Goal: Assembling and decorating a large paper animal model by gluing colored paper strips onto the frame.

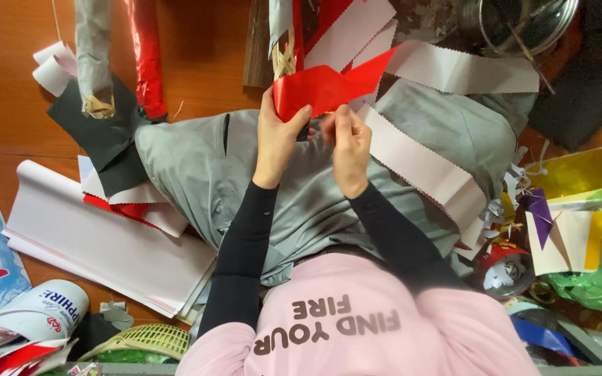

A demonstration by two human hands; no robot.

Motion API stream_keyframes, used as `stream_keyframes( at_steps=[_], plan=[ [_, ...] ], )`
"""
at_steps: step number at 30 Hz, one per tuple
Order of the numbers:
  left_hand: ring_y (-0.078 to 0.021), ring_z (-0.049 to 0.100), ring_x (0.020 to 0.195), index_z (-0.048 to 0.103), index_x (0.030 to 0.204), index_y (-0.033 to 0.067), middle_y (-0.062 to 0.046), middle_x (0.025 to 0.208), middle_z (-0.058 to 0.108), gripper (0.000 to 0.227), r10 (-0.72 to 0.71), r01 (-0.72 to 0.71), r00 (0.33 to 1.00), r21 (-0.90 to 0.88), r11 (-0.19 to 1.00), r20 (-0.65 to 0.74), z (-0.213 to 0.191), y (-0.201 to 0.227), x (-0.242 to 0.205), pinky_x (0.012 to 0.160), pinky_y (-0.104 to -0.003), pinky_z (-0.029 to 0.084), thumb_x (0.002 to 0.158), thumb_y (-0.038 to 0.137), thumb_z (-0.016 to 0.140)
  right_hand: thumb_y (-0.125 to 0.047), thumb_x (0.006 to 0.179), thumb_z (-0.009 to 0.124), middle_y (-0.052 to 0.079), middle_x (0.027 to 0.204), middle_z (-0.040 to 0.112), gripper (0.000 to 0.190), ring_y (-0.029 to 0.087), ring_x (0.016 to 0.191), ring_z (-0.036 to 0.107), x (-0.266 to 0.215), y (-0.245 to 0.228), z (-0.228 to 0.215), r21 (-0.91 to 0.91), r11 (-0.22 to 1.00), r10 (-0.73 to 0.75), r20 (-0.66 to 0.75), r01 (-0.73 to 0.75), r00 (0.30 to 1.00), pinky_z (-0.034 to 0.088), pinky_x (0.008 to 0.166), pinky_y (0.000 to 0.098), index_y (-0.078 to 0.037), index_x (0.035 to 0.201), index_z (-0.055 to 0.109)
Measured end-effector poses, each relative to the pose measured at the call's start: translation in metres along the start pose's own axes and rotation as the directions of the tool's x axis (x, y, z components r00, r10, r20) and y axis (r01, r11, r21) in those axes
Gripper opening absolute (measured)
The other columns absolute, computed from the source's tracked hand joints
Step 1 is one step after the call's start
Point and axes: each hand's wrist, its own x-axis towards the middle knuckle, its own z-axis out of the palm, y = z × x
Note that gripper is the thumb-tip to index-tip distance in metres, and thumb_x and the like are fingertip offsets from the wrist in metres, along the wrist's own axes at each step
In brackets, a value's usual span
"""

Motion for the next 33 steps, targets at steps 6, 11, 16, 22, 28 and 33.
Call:
stream_keyframes(
  at_steps=[6,11,16,22,28,33],
  plan=[
    [-0.0229,0.065,0.125,0.044,0.148,-0.0019,-0.016,0.137,0.065,0.062,0.288,-0.296,0.955,0.164,0.941,0.068,-0.013,-0.024,0.011,0.106,-0.035,0.054,0.097,0.017,0.075,-0.063,0.114,0.034,0.019,0.176,0.017,0.083,0.026,0.164,0.018,0.011,-0.063,0.078,-0.115,0.905,-0.375,0.24,0.41,0.895,0.018,0.137,0.0388,-0.006,0.168,0.007],
    [-0.0186,0.056,0.133,0.038,0.152,0.0018,-0.012,0.145,0.057,0.058,0.17,-0.163,0.967,-0.053,0.985,0.192,-0.019,-0.016,0.005,0.111,-0.032,0.047,0.105,0.029,0.059,-0.066,0.111,0.028,0.019,0.179,0.004,0.091,0.03,0.169,0.007,0.017,-0.063,0.074,-0.224,0.929,-0.228,0.281,0.294,0.932,0.013,0.139,0.0408,-0.005,0.169,-0.005],
    [-0.0179,0.056,0.134,0.041,0.152,-0.0002,-0.013,0.145,0.059,0.051,0.259,-0.279,0.949,0.096,0.956,0.181,-0.022,-0.019,0.01,0.114,-0.032,0.046,0.111,0.026,0.057,-0.061,0.111,0.022,0.021,0.177,0.013,0.084,0.033,0.165,0.016,0.025,-0.08,0.059,-0.207,0.963,-0.134,0.195,0.175,0.972,0.019,0.135,0.0412,-0.001,0.168,0.01],
    [-0.021,0.062,0.122,0.044,0.148,-0.0006,-0.015,0.135,0.064,0.053,0.227,-0.25,0.965,0.198,0.948,0.132,-0.017,-0.014,0.006,0.104,-0.034,0.053,0.105,0.023,0.064,-0.054,0.119,0.028,0.021,0.172,0.034,0.069,0.032,0.163,0.032,0.014,-0.059,0.063,-0.334,0.857,-0.399,0.052,0.392,0.916,0.027,0.139,0.0402,-0.003,0.165,0.031],
    [-0.0254,0.045,0.148,0.028,0.163,0.0022,-0.015,0.159,0.046,0.062,0.325,-0.349,0.891,0.02,0.937,0.318,-0.037,-0.026,0.006,0.121,-0.036,0.039,0.117,0.038,0.048,-0.057,0.113,0.025,0.028,0.172,0.022,0.081,0.038,0.161,0.026,0.028,-0.054,0.081,-0.563,0.732,-0.289,0.254,0.384,0.923,0.029,0.131,0.0423,0.001,0.166,0.003],
    [-0.0266,0.075,0.1,0.016,0.163,0.0102,-0.023,0.136,0.061,0.083,-0.074,0.063,0.937,0.044,0.997,0.342,-0.037,-0.024,0.009,0.074,-0.04,0.067,0.101,0.065,0.023,-0.046,0.111,0.053,0.033,0.16,0.044,0.092,0.041,0.145,0.049,0.082,-0.008,0.061,-0.454,0.881,-0.004,0.279,0.135,0.96,0.043,0.118,0.043,0.0,0.166,-0.005]
  ],
)
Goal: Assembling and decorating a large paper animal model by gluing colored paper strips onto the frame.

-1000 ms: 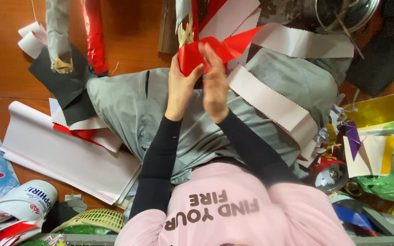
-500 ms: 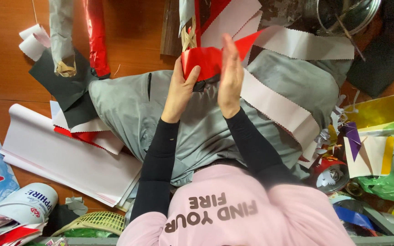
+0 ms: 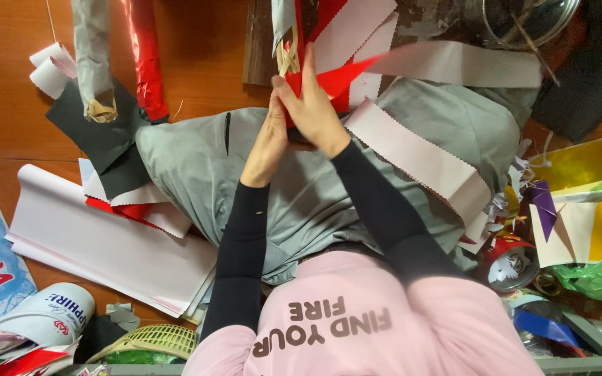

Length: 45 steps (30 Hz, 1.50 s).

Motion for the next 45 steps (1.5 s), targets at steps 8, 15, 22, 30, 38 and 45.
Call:
stream_keyframes(
  at_steps=[8,15,22,30,38,45],
  plan=[
    [-0.0261,0.074,0.088,0.004,0.165,0.017,-0.021,0.145,0.051,0.072,0.09,-0.091,0.996,-0.073,0.993,-0.021,0.024,0.021,-0.017,0.066,-0.039,0.065,0.107,0.054,0.027,-0.015,0.095,0.079,0.009,0.116,0.067,0.058,0.018,0.104,0.066,0.019,-0.019,-0.02,0.658,0.561,0.274,0.425,-0.502,0.863,0.055,0.096,0.034,0.002,0.143,0.051],
    [-0.0261,0.012,0.166,-0.005,0.171,0.02,-0.008,0.181,-0.005,0.084,0.648,-0.488,0.724,0.49,0.723,-0.235,0.0,-0.019,-0.02,0.135,-0.037,0.026,0.113,0.009,0.054,-0.015,0.096,0.076,0.004,0.12,0.067,0.046,0.015,0.105,0.068,0.012,-0.044,-0.022,0.745,0.489,0.179,0.423,-0.454,0.888,0.06,0.091,0.0312,-0.005,0.138,0.059],
    [-0.0252,0.049,0.144,0.009,0.164,0.0136,-0.015,0.17,0.018,0.073,0.54,-0.389,0.503,0.381,0.839,-0.674,-0.075,-0.028,-0.042,0.112,-0.036,0.056,0.108,0.01,0.056,-0.022,0.098,0.078,-0.002,0.102,0.059,0.059,0.013,0.092,0.066,0.009,-0.045,-0.025,0.761,0.459,0.092,0.473,-0.459,0.876,0.06,0.083,0.0314,-0.012,0.15,0.052],
    [-0.0188,0.056,0.124,0.049,0.144,-0.0076,-0.016,0.14,0.058,0.052,0.429,-0.31,0.724,0.301,0.902,-0.54,-0.062,-0.042,0.012,0.109,-0.034,0.045,0.116,0.037,0.045,-0.021,0.098,0.076,0.002,0.11,0.06,0.066,0.014,0.091,0.067,0.014,-0.014,-0.011,0.768,0.406,0.173,0.468,-0.496,0.867,0.06,0.082,0.0324,-0.012,0.156,0.045],
    [-0.0341,0.049,0.129,0.049,0.14,0.0106,-0.014,0.142,0.05,0.052,0.829,-0.585,0.519,0.62,0.523,-0.209,-0.008,0.059,0.079,0.111,-0.051,0.038,0.09,0.011,0.065,-0.022,0.102,0.077,0.014,0.138,0.044,0.08,0.025,0.125,0.048,-0.012,-0.03,-0.01,0.477,0.873,-0.095,-0.04,0.103,0.995,0.047,0.103,0.043,-0.009,0.16,0.022],
    [-0.0416,0.02,0.154,0.046,0.155,0.0223,-0.018,0.165,0.029,0.081,0.514,-0.288,0.816,0.957,-0.033,0.263,0.117,0.123,0.031,0.125,-0.061,0.009,0.089,0.054,0.079,-0.032,0.115,0.057,0.009,0.15,0.04,0.057,0.02,0.136,0.042,-0.021,0.076,0.005,0.236,0.955,-0.103,-0.308,0.181,0.946,0.037,0.114,0.039,-0.001,0.151,0.026]
  ],
)
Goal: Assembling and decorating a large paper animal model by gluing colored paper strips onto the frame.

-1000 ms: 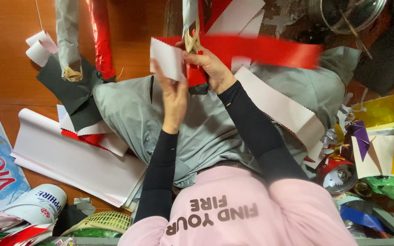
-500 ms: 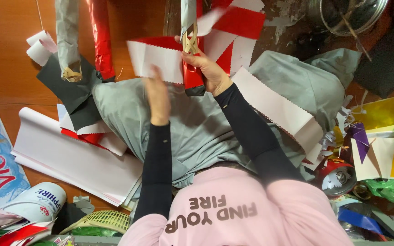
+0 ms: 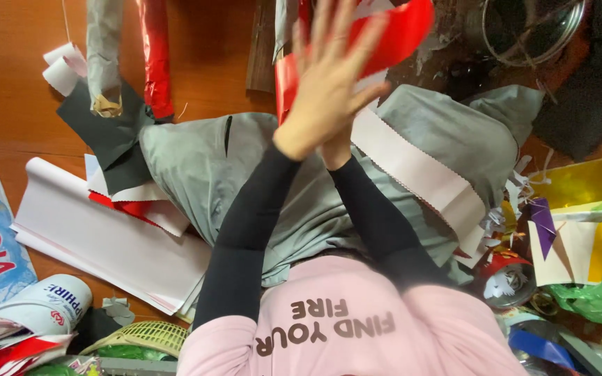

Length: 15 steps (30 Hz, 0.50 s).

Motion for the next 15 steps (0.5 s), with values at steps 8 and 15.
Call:
stream_keyframes(
  at_steps=[8,15],
  plan=[
    [-0.018,0.067,0.109,0.05,0.141,-0.0008,-0.015,0.125,0.068,0.048,-0.503,0.393,0.829,-0.895,0.21,0.245,0.096,-0.117,-0.08,0.092,-0.03,0.058,0.102,0.02,0.07,-0.02,0.097,0.076,0.002,0.078,0.068,0.023,0.011,0.063,0.06,0.014,-0.103,0.016,0.58,0.753,0.424,-0.068,-0.31,0.903,0.048,0.056,0.0258,-0.002,0.084,0.071],
    [-0.0164,0.069,0.101,0.051,0.133,0.0001,-0.01,0.116,0.069,0.056,-0.529,0.402,0.806,-0.902,0.16,0.265,0.077,-0.099,-0.072,0.084,-0.03,0.06,0.085,0.008,0.079,-0.024,0.098,0.074,-0.001,0.076,0.067,0.022,0.01,0.062,0.062,0.018,-0.05,0.002,0.732,0.435,0.542,0.252,-0.524,0.802,0.046,0.054,0.0241,-0.01,0.083,0.069]
  ],
)
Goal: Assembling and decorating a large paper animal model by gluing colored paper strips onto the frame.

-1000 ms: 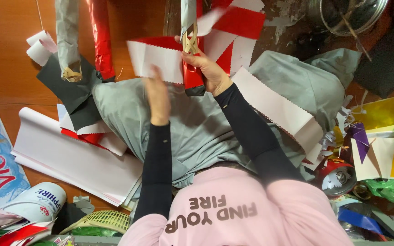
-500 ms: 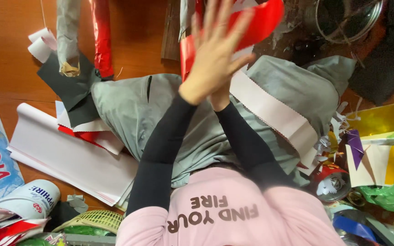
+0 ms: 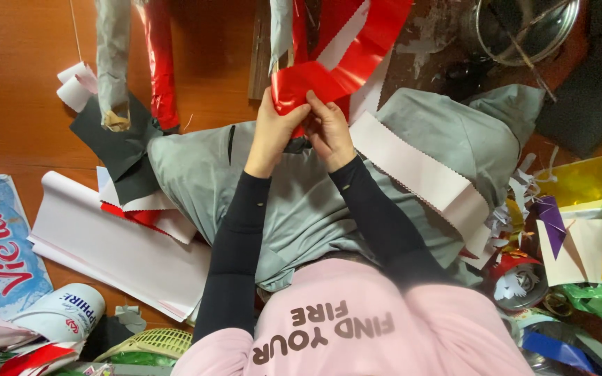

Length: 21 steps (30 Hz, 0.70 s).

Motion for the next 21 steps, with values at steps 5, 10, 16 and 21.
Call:
stream_keyframes(
  at_steps=[5,10,16,21],
  plan=[
    [-0.0182,0.069,0.105,0.038,0.147,-0.0005,-0.015,0.123,0.067,0.069,0.079,-0.076,0.997,0.147,0.986,-0.018,-0.003,-0.002,-0.003,0.086,-0.031,0.06,0.088,0.006,0.073,-0.034,0.111,0.063,0.004,0.091,0.067,0.031,0.015,0.081,0.063,-0.028,-0.02,0.001,-0.434,0.883,-0.163,0.078,0.181,0.983,0.048,0.068,0.0269,-0.005,0.1,0.066],
    [-0.0201,0.069,0.106,0.009,0.164,0.0081,-0.017,0.133,0.062,0.098,0.19,-0.189,0.982,0.26,0.947,0.025,-0.004,0.008,-0.009,0.09,-0.031,0.059,0.084,0.003,0.066,-0.037,0.111,0.051,0.005,0.128,0.069,0.044,0.015,0.119,0.064,-0.005,-0.04,0.059,-0.736,0.583,-0.197,0.283,0.344,0.939,0.049,0.104,0.0283,-0.003,0.137,0.061],
    [-0.0271,0.066,0.114,0.015,0.167,0.0112,-0.022,0.138,0.06,0.093,0.008,-0.023,0.993,0.121,0.992,0.122,-0.008,0.021,-0.013,0.095,-0.037,0.058,0.092,0.007,0.07,-0.032,0.104,0.063,0.006,0.113,0.072,0.034,0.016,0.103,0.068,0.045,-0.034,0.048,-0.397,0.9,0.288,0.225,-0.182,0.931,0.056,0.094,0.0331,-0.005,0.125,0.062],
    [-0.0286,0.055,0.14,-0.007,0.167,0.0122,-0.022,0.159,0.043,0.109,0.015,-0.049,0.986,0.203,0.978,0.165,-0.007,0.03,-0.017,0.113,-0.038,0.051,0.091,0.013,0.072,-0.025,0.102,0.07,0.006,0.104,0.07,0.025,0.016,0.092,0.068,0.038,-0.028,0.052,-0.066,0.943,0.332,0.212,-0.325,0.919,0.058,0.084,0.0336,-0.004,0.114,0.066]
  ],
)
